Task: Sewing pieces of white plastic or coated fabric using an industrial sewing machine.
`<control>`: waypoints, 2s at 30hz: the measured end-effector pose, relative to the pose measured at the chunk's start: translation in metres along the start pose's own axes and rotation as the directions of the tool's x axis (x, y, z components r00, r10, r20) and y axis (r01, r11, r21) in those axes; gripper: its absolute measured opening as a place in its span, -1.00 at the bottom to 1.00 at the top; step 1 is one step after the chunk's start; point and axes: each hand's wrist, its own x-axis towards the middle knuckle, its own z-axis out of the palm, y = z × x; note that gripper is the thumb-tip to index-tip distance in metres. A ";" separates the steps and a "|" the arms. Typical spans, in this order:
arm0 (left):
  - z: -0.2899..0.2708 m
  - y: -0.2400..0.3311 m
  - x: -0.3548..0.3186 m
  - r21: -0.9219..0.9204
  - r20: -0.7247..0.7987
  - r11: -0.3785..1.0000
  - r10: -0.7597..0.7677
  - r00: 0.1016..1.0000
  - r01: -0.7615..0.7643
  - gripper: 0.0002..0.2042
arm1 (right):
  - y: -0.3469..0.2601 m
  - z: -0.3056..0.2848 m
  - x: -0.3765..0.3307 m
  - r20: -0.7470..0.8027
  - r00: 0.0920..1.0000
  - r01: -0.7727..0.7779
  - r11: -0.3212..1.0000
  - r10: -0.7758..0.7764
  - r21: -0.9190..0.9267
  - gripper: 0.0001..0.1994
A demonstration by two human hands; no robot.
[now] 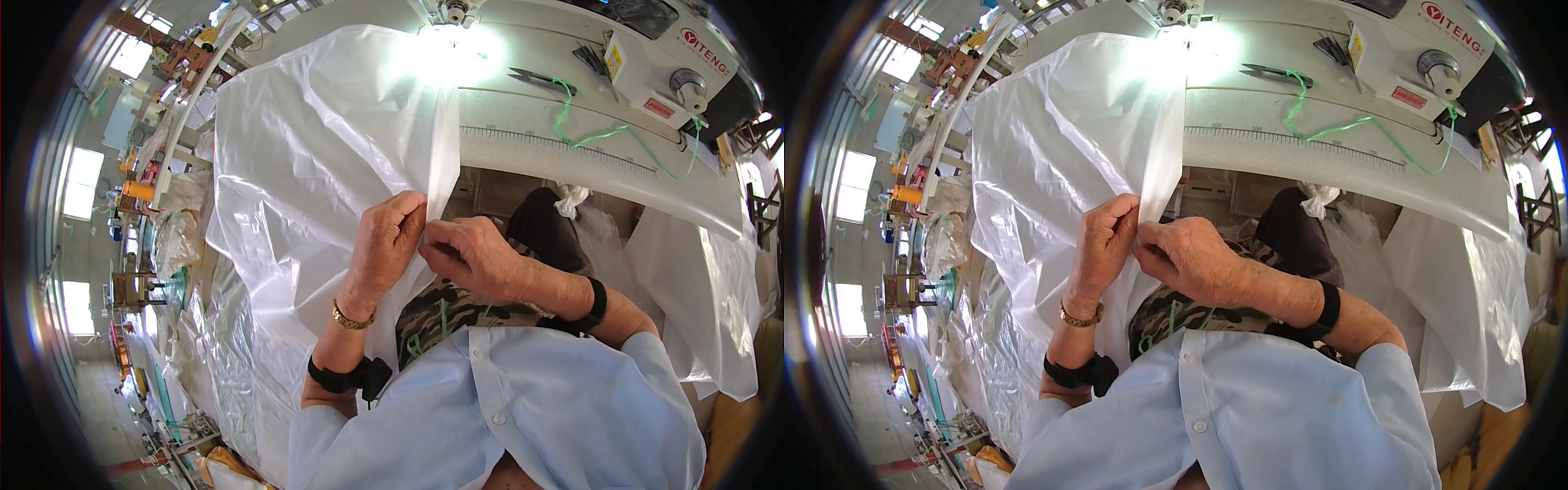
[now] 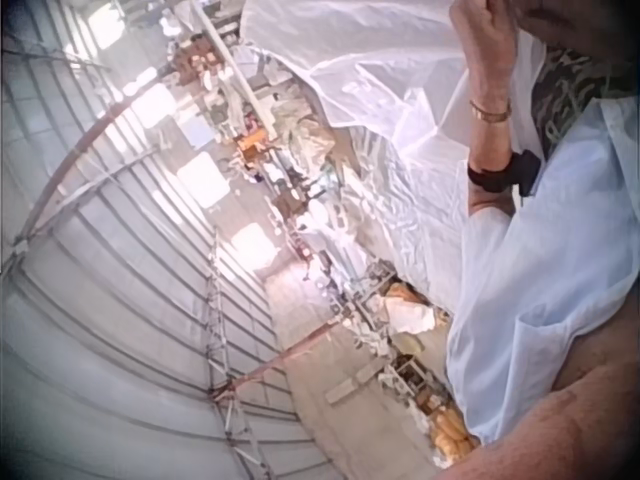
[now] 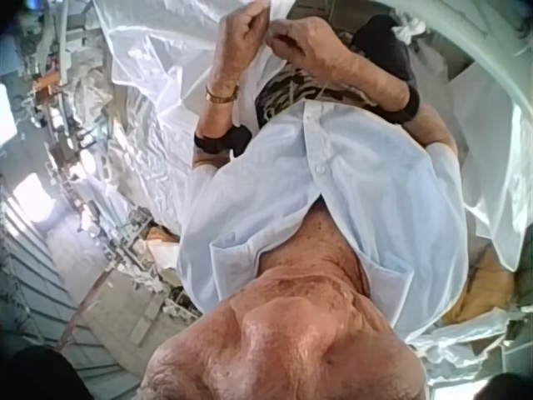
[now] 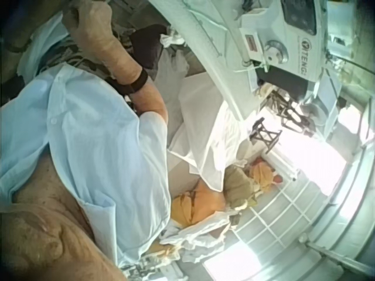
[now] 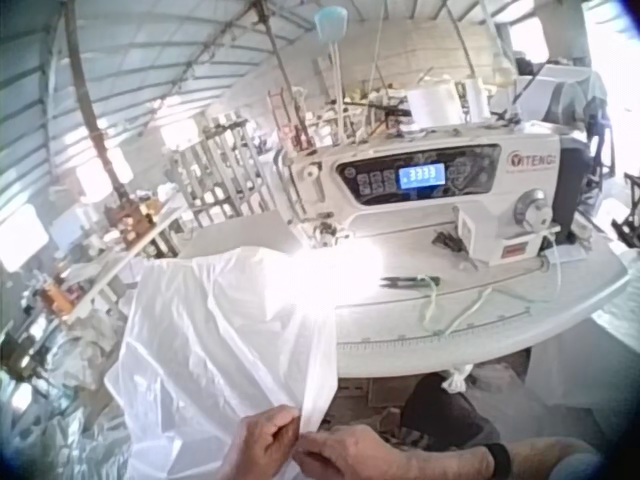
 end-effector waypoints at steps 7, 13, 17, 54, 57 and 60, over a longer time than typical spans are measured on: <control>-0.009 -0.002 0.002 -0.144 0.066 0.985 -0.086 0.994 0.095 -0.81 | 0.003 0.002 0.005 0.176 0.982 -0.079 0.996 0.069 0.050 -0.88; -0.021 0.003 0.005 0.013 0.093 0.974 -0.228 0.969 0.228 -0.81 | 0.051 0.009 -0.010 -0.063 0.976 -0.204 0.978 0.206 0.043 -0.79; -0.054 0.034 0.020 0.289 0.055 0.957 0.019 0.998 -0.034 -0.89 | 0.079 0.032 0.034 -0.208 0.888 -0.401 0.912 0.411 0.087 -0.71; -0.026 -0.030 -0.023 0.665 0.005 0.733 0.184 0.983 -0.141 -0.81 | 0.112 -0.123 0.163 0.111 0.986 0.015 0.601 0.123 -0.799 -0.80; -0.025 -0.030 -0.024 0.630 -0.026 0.765 0.198 0.980 -0.138 -0.81 | 0.108 -0.123 0.168 0.125 0.980 0.005 0.607 0.156 -0.794 -0.81; -0.025 -0.031 -0.024 0.634 -0.023 0.765 0.165 0.986 -0.113 -0.81 | 0.106 -0.124 0.171 0.158 0.970 0.011 0.618 0.184 -0.786 -0.79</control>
